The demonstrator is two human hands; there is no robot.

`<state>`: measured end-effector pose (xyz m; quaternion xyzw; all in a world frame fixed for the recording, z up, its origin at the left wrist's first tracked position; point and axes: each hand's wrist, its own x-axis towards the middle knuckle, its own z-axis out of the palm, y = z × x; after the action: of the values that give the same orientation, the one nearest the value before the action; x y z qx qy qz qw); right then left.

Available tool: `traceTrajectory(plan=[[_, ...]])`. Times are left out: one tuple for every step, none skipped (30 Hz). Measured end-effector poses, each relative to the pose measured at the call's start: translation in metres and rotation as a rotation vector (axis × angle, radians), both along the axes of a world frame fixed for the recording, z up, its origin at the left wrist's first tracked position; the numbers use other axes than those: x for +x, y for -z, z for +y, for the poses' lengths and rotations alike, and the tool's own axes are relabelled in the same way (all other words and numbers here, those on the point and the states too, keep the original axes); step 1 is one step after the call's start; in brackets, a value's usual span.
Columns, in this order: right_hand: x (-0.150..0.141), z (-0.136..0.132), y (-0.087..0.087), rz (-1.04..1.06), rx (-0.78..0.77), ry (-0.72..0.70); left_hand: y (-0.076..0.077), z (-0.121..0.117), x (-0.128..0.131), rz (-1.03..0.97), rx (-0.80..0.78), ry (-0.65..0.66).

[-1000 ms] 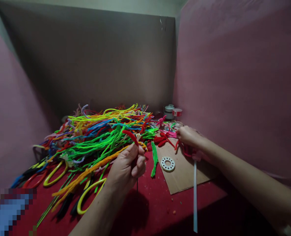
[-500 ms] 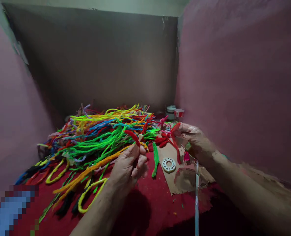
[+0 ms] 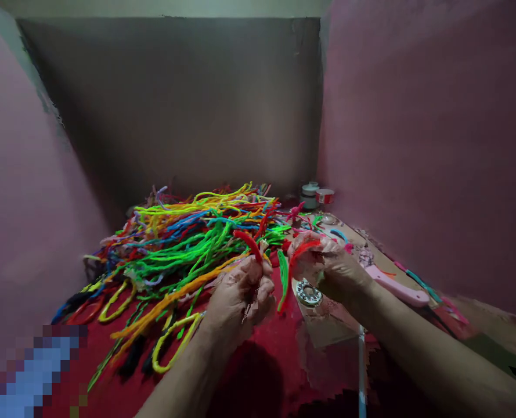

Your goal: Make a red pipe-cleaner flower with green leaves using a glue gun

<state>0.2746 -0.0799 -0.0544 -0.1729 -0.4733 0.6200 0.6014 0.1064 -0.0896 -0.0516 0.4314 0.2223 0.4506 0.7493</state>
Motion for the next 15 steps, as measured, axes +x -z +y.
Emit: traceTrajectory(plan=[[0.0, 0.0, 0.0, 0.0, 0.017, 0.006, 0.001, 0.001, 0.0, 0.008, -0.001, 0.009], [0.0, -0.001, 0.0, -0.01, 0.043, 0.029, 0.001, 0.002, -0.001, 0.017, 0.001, 0.02], [0.001, -0.001, 0.001, -0.036, 0.08, 0.068, 0.002, 0.003, -0.002, 0.03, 0.006, 0.03], [0.002, -0.002, 0.001, -0.074, 0.127, 0.114, 0.003, 0.004, -0.002, 0.041, 0.014, 0.036], [0.004, -0.003, 0.002, -0.117, 0.178, 0.159, 0.004, 0.005, -0.003, 0.056, 0.021, 0.038], [0.006, -0.004, 0.003, -0.155, 0.221, 0.192, 0.005, 0.006, -0.003, 0.073, 0.028, 0.043], [0.007, -0.005, 0.003, -0.182, 0.254, 0.203, 0.006, 0.006, -0.003, 0.091, 0.034, 0.059], [0.009, -0.005, 0.004, -0.195, 0.274, 0.186, 0.006, 0.006, -0.004, 0.107, 0.036, 0.086], [0.01, -0.005, 0.004, -0.197, 0.286, 0.146, 0.007, 0.006, -0.004, 0.117, 0.035, 0.124], [0.011, -0.005, 0.004, -0.192, 0.297, 0.098, 0.008, 0.005, -0.004, 0.122, 0.031, 0.169], [0.012, -0.005, 0.003, -0.19, 0.309, 0.054, 0.008, 0.005, -0.004, 0.118, 0.026, 0.22], [0.013, -0.004, 0.003, -0.197, 0.321, 0.022, 0.009, 0.004, -0.004, 0.106, 0.016, 0.266], [0.013, -0.003, 0.004, -0.206, 0.333, 0.01, 0.009, 0.003, -0.004, 0.092, 0.004, 0.303], [0.013, -0.002, 0.004, -0.214, 0.34, 0.017, 0.01, 0.002, -0.004, 0.081, -0.006, 0.331], [0.013, 0.0, 0.004, -0.218, 0.345, 0.039, 0.01, 0.002, -0.004, 0.075, -0.014, 0.352]])
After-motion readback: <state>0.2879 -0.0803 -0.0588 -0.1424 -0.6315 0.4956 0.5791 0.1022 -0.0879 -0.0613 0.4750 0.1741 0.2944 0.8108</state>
